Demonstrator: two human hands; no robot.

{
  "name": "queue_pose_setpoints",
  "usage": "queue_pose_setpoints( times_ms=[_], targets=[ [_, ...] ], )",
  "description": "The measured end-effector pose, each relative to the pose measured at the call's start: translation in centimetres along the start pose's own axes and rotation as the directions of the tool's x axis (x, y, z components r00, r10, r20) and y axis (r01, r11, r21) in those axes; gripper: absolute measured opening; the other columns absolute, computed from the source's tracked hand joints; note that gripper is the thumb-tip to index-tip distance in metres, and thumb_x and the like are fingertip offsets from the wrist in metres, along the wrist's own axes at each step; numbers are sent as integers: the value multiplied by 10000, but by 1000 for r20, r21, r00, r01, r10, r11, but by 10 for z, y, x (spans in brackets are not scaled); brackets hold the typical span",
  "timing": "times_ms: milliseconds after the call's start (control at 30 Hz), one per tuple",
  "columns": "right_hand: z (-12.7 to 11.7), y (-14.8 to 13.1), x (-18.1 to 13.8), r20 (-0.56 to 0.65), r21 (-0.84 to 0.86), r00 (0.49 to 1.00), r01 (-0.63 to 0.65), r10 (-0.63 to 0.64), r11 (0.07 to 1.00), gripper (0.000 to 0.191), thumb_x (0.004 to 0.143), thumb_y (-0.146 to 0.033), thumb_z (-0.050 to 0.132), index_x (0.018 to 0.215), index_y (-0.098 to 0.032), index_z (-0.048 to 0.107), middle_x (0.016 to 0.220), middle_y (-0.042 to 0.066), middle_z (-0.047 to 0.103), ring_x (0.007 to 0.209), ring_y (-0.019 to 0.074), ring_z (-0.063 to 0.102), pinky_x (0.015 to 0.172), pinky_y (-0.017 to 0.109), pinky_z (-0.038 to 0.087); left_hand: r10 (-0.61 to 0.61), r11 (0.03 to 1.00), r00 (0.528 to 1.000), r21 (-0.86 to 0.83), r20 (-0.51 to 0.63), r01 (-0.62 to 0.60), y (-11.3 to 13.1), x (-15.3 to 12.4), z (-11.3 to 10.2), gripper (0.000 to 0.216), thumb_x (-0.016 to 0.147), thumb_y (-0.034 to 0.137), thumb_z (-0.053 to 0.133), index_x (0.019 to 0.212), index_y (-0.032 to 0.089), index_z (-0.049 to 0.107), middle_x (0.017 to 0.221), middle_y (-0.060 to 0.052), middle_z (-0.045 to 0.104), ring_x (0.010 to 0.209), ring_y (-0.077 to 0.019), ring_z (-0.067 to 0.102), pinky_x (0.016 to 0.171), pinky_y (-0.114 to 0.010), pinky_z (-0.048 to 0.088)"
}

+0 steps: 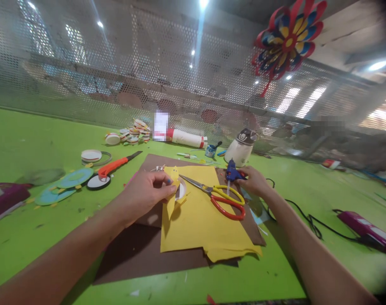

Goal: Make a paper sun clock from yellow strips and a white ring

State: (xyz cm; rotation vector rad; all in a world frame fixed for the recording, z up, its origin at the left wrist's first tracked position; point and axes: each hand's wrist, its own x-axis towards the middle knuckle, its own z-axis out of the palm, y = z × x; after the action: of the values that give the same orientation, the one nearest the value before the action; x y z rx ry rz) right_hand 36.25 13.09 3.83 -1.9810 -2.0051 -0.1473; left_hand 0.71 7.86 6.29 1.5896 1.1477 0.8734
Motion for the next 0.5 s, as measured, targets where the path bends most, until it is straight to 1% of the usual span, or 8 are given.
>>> queue_pose_setpoints(
  times_ms=[67, 167, 233, 300, 400, 433, 500],
  targets=[
    [6, 5, 2, 20, 25, 1000, 15, -15, 1000, 328, 715, -191, 605, 1030, -148, 686, 1013, 96, 674, 904, 233, 615, 794, 327, 458, 32, 999, 999, 36, 7, -33, -4, 1, 0, 254, 686, 411, 650, 702, 158, 631, 619, 15, 587, 592, -119, 517, 594, -230, 379],
    [12, 7, 2, 24, 64, 999, 21, -23, 998, 338, 709, -165, 616, 1040, -153, 682, 1031, 90, 692, 928, 229, 630, 813, 325, 466, 60, 996, 998, 64, -4, -59, -10, 2, 1, 274, 681, 434, 653, 705, 161, 641, 618, 5, 598, 588, -128, 527, 566, -231, 378],
    [10, 7, 1, 8, 89, 1000, 17, -17, 996, 333, 692, -145, 619, 1018, -148, 690, 1023, 95, 697, 919, 235, 639, 810, 334, 473, 52, 998, 999, 39, -8, -51, -13, 3, 2, 274, 683, 433, 651, 717, 161, 643, 629, -4, 610, 583, -130, 529, 561, -237, 386],
    [5, 3, 0, -27, 113, 1000, 5, -2, 994, 313, 672, -129, 620, 974, -148, 701, 998, 102, 701, 900, 248, 645, 802, 357, 481, 32, 999, 999, -24, 15, -31, -14, 3, 3, 266, 683, 423, 658, 719, 161, 636, 636, -4, 610, 572, -121, 524, 577, -246, 401],
    [-9, -18, -6, -130, 162, 991, -3, 24, 987, 266, 697, -159, 601, 944, -127, 696, 1007, 138, 682, 927, 280, 626, 824, 417, 472, -6, 989, 997, -145, 74, 17, -10, 2, 4, 260, 657, 396, 694, 690, 148, 623, 636, 6, 590, 547, -95, 501, 587, -244, 406],
    [-14, -31, -11, -164, 191, 986, 7, 25, 982, 255, 732, -182, 576, 954, -123, 686, 1011, 141, 675, 932, 273, 621, 825, 415, 473, -32, 983, 996, -176, 84, 46, -8, 2, 5, 265, 641, 390, 709, 685, 144, 622, 629, 10, 581, 538, -89, 493, 579, -242, 403],
    [-21, -62, -25, -171, 273, 985, 57, -10, 960, 237, 816, -270, 519, 948, -146, 672, 938, 95, 688, 822, 210, 643, 745, 343, 508, -81, 970, 993, -222, 91, 100, -5, 3, 6, 274, 612, 378, 734, 681, 136, 627, 630, 9, 577, 545, -87, 493, 576, -243, 406]
  ],
)
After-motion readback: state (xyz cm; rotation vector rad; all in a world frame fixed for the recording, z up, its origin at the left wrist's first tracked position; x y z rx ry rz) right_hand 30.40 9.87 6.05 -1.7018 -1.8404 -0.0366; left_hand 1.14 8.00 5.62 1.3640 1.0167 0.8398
